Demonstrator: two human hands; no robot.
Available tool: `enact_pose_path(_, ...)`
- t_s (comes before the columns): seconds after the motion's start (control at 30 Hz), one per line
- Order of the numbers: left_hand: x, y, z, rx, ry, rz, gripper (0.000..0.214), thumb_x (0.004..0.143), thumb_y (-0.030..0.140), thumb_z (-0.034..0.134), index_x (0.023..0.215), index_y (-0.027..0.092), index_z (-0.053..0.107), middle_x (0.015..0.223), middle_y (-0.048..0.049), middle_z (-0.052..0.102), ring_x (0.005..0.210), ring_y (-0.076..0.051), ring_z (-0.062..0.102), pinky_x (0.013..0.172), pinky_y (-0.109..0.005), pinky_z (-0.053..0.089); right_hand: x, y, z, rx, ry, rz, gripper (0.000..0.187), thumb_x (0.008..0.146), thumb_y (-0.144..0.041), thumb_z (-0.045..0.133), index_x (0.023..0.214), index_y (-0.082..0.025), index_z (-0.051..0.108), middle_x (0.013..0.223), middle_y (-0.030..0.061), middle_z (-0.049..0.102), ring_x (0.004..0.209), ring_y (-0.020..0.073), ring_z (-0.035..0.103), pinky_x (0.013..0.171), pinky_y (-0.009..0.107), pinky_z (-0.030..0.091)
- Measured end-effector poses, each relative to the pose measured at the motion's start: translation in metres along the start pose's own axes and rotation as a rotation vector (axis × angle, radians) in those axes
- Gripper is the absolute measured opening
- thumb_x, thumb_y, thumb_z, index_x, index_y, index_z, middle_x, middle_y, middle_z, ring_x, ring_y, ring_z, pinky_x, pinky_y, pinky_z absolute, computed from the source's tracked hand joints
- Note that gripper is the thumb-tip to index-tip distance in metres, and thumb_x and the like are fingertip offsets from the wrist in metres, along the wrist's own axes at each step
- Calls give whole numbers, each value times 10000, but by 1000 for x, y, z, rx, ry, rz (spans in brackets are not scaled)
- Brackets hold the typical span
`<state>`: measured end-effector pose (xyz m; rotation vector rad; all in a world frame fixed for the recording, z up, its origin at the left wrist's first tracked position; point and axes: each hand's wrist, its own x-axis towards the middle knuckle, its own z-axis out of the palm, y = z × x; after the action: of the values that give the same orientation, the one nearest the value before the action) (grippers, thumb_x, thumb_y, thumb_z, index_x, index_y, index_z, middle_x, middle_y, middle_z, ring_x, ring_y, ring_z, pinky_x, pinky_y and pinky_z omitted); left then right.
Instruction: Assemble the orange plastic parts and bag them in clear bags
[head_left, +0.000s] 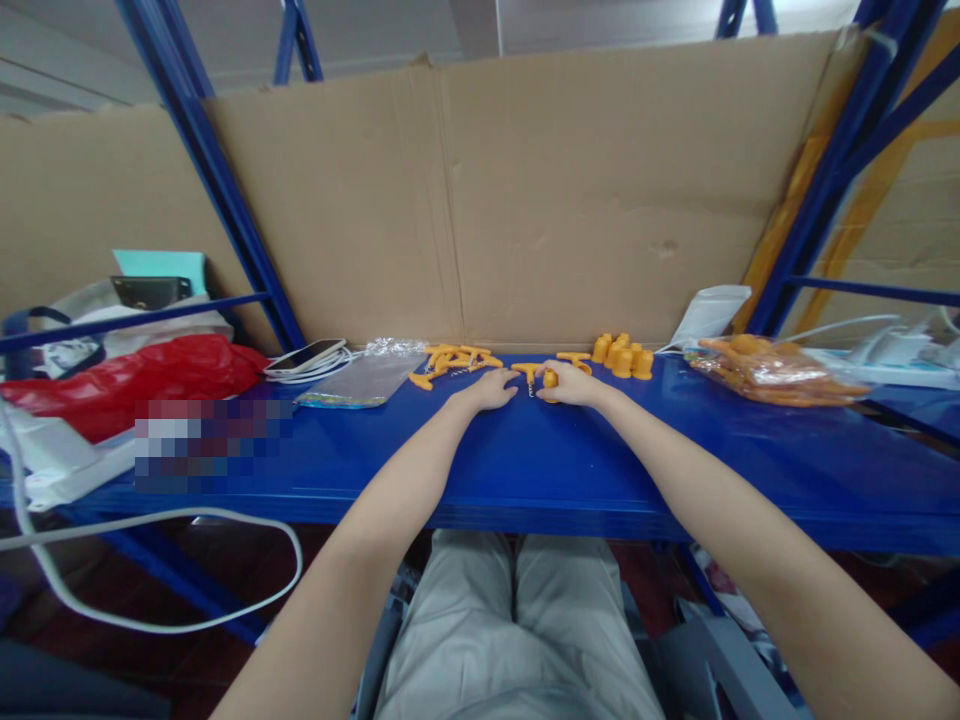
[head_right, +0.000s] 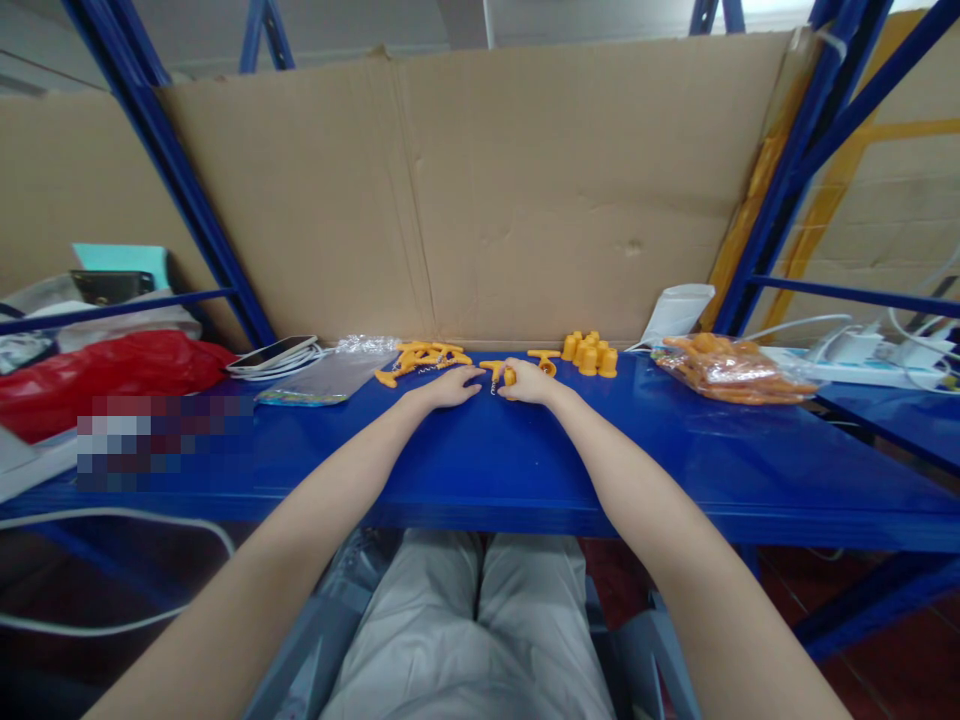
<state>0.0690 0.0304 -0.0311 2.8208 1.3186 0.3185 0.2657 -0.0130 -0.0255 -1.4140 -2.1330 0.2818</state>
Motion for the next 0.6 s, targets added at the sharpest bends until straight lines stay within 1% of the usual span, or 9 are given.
enact_pose_path(0.1,0,0,0,-23,8,57,454,908,236,464,1350,175,550,1429,-75,540,1338,-197,471,1139,-308,320,0,2,2,133,-4,-69,254,697,-129,670,938,-179,606,998,35,685,916,166,634,863,307,489)
enact_pose_path(0.23,1,2,-1,-64,11,152,410,905,194,449,1271,232,631,1435,-24,538,1314,-181,498,1133,-309,333,1,2,9,249,8,-115,361,692,-99,648,1041,-177,603,1117,58,676,1009,175,636,927,337,487)
enact_pose_path(0.3,2,4,0,-77,12,171,398,901,177,448,1231,234,662,1452,-20,519,1299,-184,514,1134,-308,332,2,3,11,293,-7,-124,395,698,-83,635,1078,-185,597,1112,55,686,1006,172,646,935,343,493)
enact_pose_path(0.37,2,5,-1,-84,10,171,396,896,160,449,1216,216,674,1443,-35,528,1285,-190,529,1135,-307,332,3,5,12,313,-18,-97,383,714,-76,624,1078,-191,593,1059,54,704,950,167,665,894,329,518)
enact_pose_path(0.43,2,7,-1,-85,10,171,393,890,144,449,1207,186,677,1423,-58,547,1276,-195,537,1135,-303,332,3,5,12,295,-15,-56,337,737,-82,612,1053,-196,591,977,45,716,869,159,674,817,297,540)
enact_pose_path(0.5,2,8,-1,-84,18,179,394,881,133,458,1213,167,667,1410,-71,558,1280,-194,531,1136,-300,332,3,4,9,226,-11,-28,290,748,-98,615,1020,-197,594,894,27,711,800,151,669,755,267,539)
enact_pose_path(0.57,2,8,-1,-77,33,162,414,873,133,474,1253,176,634,1412,-70,557,1306,-199,505,1146,-323,324,1,1,5,132,-8,-11,253,749,-127,629,991,-191,598,837,9,695,746,144,655,721,257,525)
enact_pose_path(0.6,2,7,0,-68,41,132,432,872,140,484,1283,182,609,1419,-74,549,1328,-207,482,1152,-345,319,0,0,3,88,-5,-7,233,750,-143,633,976,-187,600,821,4,686,730,143,647,715,258,518)
